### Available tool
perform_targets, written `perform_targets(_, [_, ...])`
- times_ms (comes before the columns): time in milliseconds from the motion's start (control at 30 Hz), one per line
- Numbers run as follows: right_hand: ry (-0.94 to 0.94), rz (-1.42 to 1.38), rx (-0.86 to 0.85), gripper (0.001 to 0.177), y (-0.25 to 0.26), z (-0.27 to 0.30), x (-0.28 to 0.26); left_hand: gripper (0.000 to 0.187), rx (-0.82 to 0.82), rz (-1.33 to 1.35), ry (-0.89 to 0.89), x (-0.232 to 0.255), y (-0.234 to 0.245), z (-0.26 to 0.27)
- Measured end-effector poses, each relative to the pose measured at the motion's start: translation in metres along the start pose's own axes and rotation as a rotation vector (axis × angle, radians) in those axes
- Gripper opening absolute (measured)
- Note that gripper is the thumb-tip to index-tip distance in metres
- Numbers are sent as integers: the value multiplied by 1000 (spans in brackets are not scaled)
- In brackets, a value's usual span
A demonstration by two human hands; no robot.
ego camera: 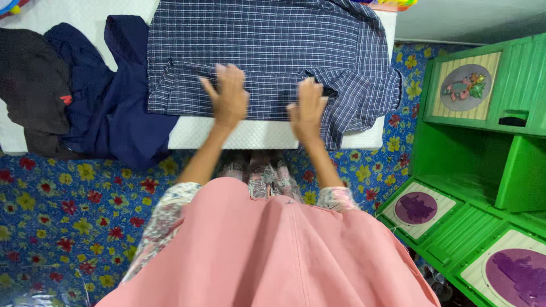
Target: The person picks up a plaid shirt, lays it flat on a surface, and folds the sleeves and body of the shirt before placing it inside a cabinet.
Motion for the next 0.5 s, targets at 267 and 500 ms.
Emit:
perform_targets(267, [-65, -82, -465, 80, -56, 8, -23, 63, -78, -120, -82, -50, -29, 28])
perform_targets(500, [-47, -463, -321, 59, -29, 6, -12, 55, -272, -27, 288, -157, 9, 15])
Point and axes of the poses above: each hand's wrist, its own z-axis away from the middle knuckle, its own y-axis out of the back of the hand, x = y × z, the point moved 8 cm from there along -z, towards the middle knuckle, and after that the axes turned 9 degrees about y, right-handed, at the moved point
